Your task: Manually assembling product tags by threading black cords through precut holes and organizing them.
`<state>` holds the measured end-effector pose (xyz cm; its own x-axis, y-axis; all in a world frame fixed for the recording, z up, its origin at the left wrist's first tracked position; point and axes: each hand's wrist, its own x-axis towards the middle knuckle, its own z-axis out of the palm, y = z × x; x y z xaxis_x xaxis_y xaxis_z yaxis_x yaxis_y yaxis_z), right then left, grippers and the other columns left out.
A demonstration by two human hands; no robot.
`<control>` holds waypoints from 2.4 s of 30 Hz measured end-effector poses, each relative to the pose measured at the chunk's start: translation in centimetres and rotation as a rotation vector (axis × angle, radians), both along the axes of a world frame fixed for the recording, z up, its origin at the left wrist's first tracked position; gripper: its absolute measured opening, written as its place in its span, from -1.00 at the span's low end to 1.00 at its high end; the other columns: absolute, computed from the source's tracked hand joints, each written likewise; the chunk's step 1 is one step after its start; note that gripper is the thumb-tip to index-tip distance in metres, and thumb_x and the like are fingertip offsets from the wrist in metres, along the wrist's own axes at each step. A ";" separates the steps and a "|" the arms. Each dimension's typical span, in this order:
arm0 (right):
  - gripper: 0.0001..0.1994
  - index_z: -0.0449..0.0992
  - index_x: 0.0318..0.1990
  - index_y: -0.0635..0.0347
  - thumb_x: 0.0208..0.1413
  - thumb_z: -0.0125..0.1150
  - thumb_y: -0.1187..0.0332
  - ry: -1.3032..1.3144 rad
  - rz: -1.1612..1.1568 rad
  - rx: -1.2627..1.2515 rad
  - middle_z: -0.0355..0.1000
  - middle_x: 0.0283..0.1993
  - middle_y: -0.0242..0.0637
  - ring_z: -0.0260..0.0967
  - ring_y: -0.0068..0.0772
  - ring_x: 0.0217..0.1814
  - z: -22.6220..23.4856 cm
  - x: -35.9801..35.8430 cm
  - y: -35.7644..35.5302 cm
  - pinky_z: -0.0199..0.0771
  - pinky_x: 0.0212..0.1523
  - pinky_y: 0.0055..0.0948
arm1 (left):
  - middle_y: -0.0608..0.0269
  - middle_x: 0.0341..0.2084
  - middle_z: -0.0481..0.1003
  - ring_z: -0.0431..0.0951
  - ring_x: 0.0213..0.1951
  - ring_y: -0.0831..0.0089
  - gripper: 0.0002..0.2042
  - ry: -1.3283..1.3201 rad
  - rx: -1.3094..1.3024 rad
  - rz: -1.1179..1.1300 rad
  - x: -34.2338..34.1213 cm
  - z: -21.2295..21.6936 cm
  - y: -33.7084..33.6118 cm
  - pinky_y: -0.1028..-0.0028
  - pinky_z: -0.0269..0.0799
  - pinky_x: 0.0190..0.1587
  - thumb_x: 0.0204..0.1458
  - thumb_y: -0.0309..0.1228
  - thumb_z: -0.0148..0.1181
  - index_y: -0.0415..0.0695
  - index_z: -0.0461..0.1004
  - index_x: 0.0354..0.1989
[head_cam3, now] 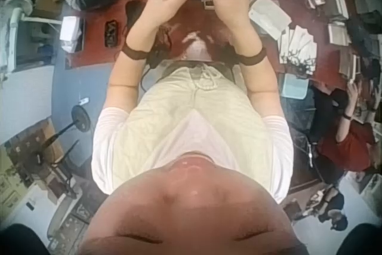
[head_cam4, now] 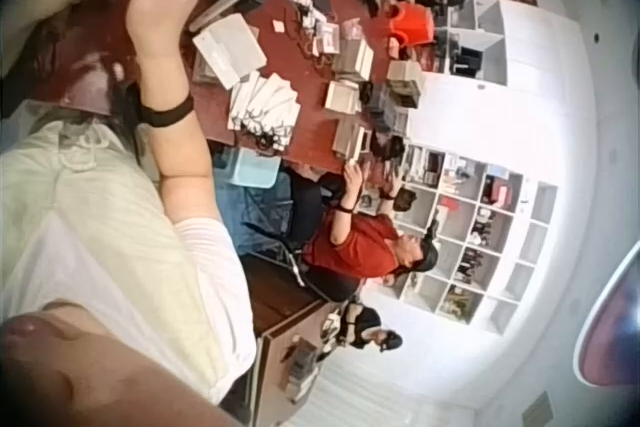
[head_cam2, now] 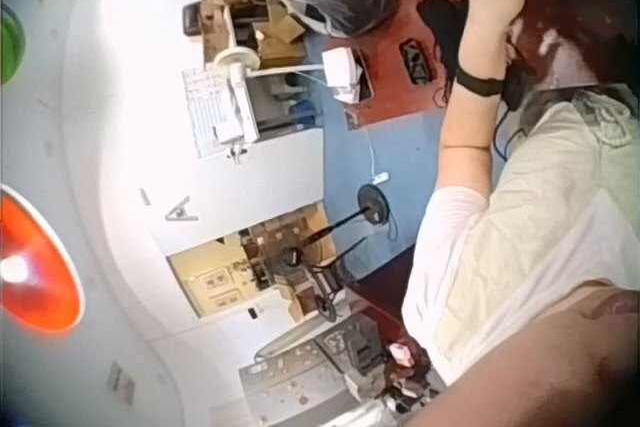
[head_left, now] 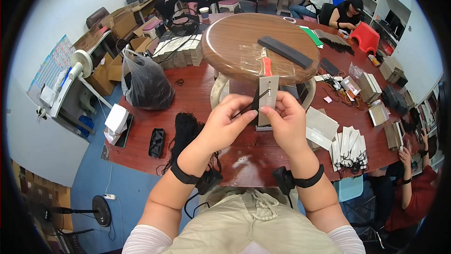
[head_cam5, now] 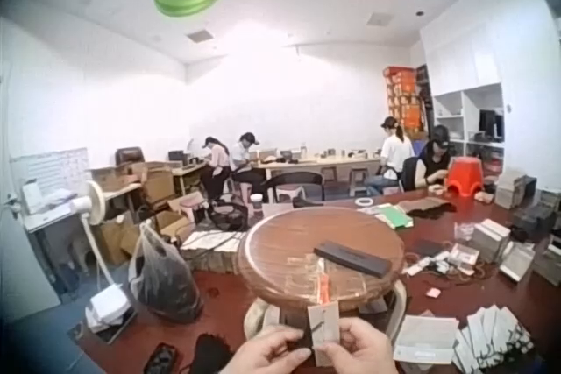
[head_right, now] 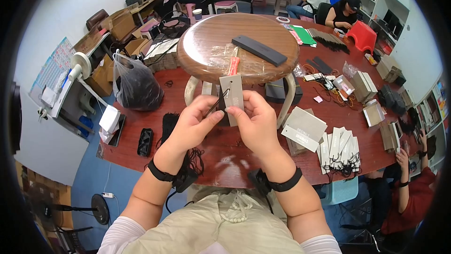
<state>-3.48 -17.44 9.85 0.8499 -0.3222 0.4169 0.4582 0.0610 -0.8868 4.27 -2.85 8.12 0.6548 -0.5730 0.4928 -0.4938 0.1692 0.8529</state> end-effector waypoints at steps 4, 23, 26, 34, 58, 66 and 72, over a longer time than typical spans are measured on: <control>-0.88 0.42 -0.27 0.34 0.04 0.20 0.55 0.093 0.038 -0.013 0.49 -0.28 -0.27 0.42 -0.60 -0.26 0.2 -0.9 -0.9 0.44 -0.23 -0.59 | 0.40 -0.54 0.41 0.29 -0.50 0.68 -0.87 0.132 0.176 -0.037 -0.8 1.6 0.7 0.60 0.24 -0.45 0.00 -0.47 0.24 -0.29 0.52 -0.34; -0.76 0.33 -0.50 0.29 -0.06 0.33 0.42 0.137 -0.189 -0.474 0.38 -0.54 -0.25 0.28 -0.58 -0.51 0.1 -2.0 -1.3 0.27 -0.51 -0.50 | 0.52 -0.63 0.37 0.24 -0.55 0.79 -0.92 0.196 0.222 0.026 -1.6 1.8 1.0 0.69 0.16 -0.52 -0.08 -0.53 0.30 -0.22 0.51 -0.46; -0.72 0.29 -0.53 0.28 -0.07 0.35 0.41 0.143 -0.273 -0.665 0.36 -0.56 -0.25 0.25 -0.56 -0.54 1.3 -2.7 -1.4 0.25 -0.54 -0.49 | 0.37 -0.63 0.39 0.27 -0.55 0.66 -0.92 0.102 0.250 0.088 -1.5 2.1 1.2 0.60 0.25 -0.47 -0.09 -0.50 0.29 -0.24 0.53 -0.47; -0.84 0.27 -0.35 0.23 0.05 0.16 0.48 0.189 0.249 -0.042 0.37 -0.48 -0.38 0.20 -0.65 -0.53 2.9 -4.0 -2.5 0.19 -0.55 -0.55 | 0.46 -0.58 0.28 0.27 -0.46 0.69 -0.83 0.212 -0.024 -0.035 -1.6 1.4 1.5 0.65 0.24 -0.39 0.12 -0.38 0.14 -0.23 0.40 -0.42; -0.90 0.50 -0.29 0.29 0.13 0.15 0.43 0.128 0.121 -0.165 0.46 -0.39 -0.37 0.42 -0.64 -0.39 3.9 -1.9 -0.5 0.43 -0.37 -0.64 | 0.52 -0.63 0.23 0.17 -0.52 0.73 -0.83 0.385 0.152 -0.277 -3.2 1.9 4.6 0.65 0.13 -0.45 0.20 -0.39 -0.03 -0.22 0.44 -0.35; -0.86 0.39 -0.32 0.29 0.16 -0.03 0.39 0.053 0.471 0.358 0.39 -0.45 -0.33 0.16 -0.64 -0.58 4.3 -1.8 -0.5 0.14 -0.60 -0.62 | 0.40 -0.58 0.43 0.27 -0.62 0.72 -0.92 0.509 0.149 -0.206 -3.4 0.8 5.7 0.69 0.17 -0.57 0.14 -0.51 0.04 -0.24 0.45 -0.30; -0.67 0.36 0.01 0.41 0.14 -0.16 0.44 0.021 1.111 0.699 0.39 -0.51 -0.18 0.17 -0.53 -0.64 2.1 -1.4 -3.1 0.13 -0.65 -0.58 | 0.17 -0.56 0.52 0.41 -0.64 0.64 -0.94 0.640 -0.034 -0.205 -3.2 0.5 5.7 0.66 0.28 -0.59 0.05 -0.59 0.13 -0.23 0.37 -0.35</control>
